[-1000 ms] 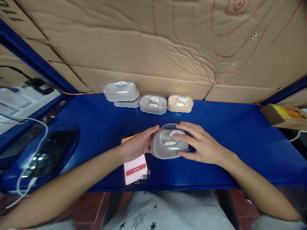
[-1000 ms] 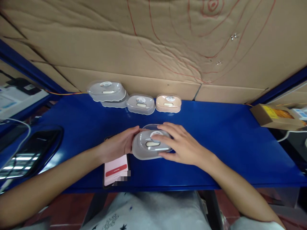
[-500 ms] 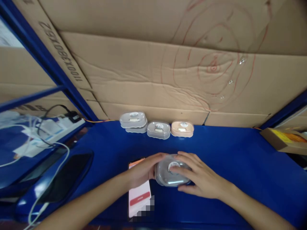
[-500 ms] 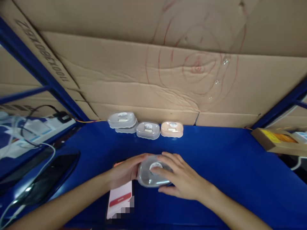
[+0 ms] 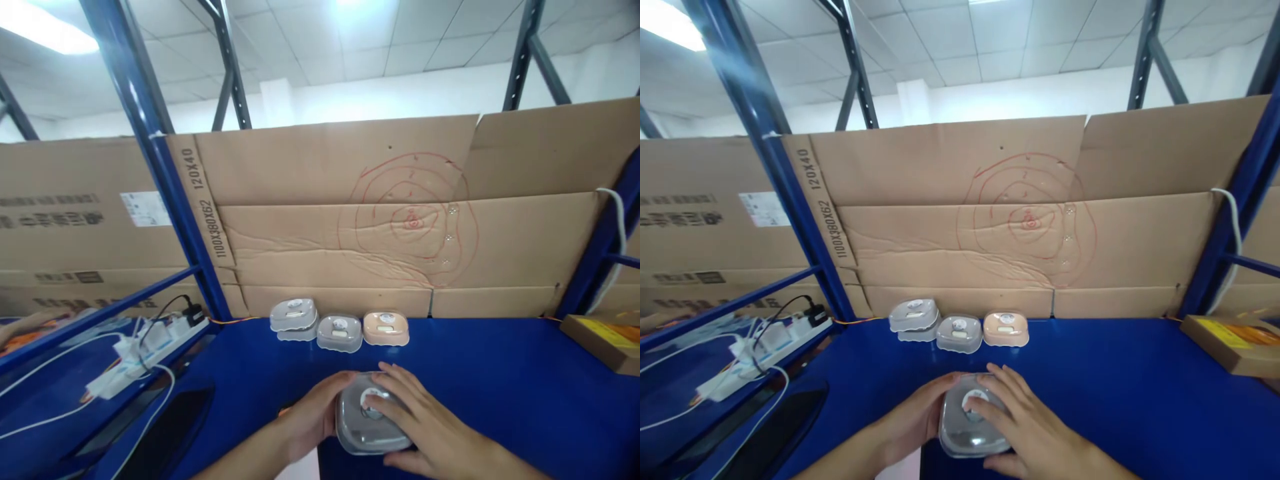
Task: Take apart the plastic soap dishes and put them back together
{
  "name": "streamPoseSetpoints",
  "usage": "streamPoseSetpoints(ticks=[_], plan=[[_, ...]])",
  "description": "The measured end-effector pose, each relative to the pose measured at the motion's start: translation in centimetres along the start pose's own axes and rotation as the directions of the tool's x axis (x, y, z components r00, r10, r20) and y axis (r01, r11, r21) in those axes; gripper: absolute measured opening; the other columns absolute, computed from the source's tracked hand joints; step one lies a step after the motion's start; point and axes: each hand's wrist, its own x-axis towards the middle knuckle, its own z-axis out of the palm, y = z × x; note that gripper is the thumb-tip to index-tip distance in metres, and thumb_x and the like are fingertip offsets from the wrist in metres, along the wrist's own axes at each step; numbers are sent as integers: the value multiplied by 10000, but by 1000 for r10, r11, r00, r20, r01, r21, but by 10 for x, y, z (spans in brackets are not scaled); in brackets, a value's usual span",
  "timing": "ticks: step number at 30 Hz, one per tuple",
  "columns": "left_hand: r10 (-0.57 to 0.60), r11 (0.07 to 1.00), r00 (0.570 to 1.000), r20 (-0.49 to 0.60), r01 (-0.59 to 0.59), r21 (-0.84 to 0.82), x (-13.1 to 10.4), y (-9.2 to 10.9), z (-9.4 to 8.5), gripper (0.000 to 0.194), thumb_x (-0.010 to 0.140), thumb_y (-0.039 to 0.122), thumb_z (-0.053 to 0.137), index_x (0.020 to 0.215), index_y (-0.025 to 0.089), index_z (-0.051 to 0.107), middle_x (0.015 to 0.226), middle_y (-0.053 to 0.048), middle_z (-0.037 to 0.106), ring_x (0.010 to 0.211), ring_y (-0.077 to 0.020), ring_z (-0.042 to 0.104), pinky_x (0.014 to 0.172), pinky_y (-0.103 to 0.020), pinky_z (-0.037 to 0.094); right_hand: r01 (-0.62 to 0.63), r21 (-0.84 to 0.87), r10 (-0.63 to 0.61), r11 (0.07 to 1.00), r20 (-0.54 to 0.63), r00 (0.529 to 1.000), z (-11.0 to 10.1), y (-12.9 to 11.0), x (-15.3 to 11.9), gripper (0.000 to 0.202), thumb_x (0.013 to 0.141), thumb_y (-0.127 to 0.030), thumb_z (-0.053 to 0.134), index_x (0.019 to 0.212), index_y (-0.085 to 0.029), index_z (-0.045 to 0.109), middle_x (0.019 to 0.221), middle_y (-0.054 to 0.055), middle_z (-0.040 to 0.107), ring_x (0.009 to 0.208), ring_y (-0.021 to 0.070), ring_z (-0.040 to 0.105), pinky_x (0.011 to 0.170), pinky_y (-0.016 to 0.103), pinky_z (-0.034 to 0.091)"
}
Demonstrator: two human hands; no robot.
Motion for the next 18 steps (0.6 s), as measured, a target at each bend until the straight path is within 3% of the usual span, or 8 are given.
streamPoseSetpoints(ticks=[5,10,14,16,18], plan=[[-33,999,999,11,33,-28,12,-6,10,530,865,617,828,1208,214,801,1174,-107,823,1098,-311,761,930,-385,574,13,-19,-14,1000,-24,1000,5,14,-9,991,841,-428,874,1686,-265,384,1724,223,422,1637,452,296,1233,644,433],[1,999,996,93,-6,48,-7,6,15,544,849,506,895,1311,258,755,1299,-87,784,1223,-312,722,1000,-365,528,70,-54,-76,996,-112,991,16,16,-17,1081,843,-522,896,1720,-259,323,1707,216,455,1627,435,331,1233,609,451],[-58,997,993,102,53,51,-14,9,7,713,763,493,959,1396,300,692,1350,-59,759,1277,-308,697,1031,-362,506,21,-60,-35,998,-238,971,39,24,-29,895,914,-452,856,1683,-376,404,1613,126,602,1493,369,567,1129,464,597],[-38,999,992,117,40,-11,-5,1,-5,759,757,513,959,1418,285,662,1325,-65,764,1253,-305,712,1063,-383,487,-23,-19,14,1000,-359,933,49,32,-31,763,972,-477,789,1654,-377,463,1447,98,739,1324,331,718,988,364,679],[-3,1000,991,132,4,-8,10,-9,-22,779,705,575,978,1342,234,686,1212,-65,792,1153,-308,747,1057,-404,481,-37,38,50,999,-464,885,53,40,-29,655,997,-482,754,1607,-375,541,1290,77,817,1166,325,799,897,349,711]])
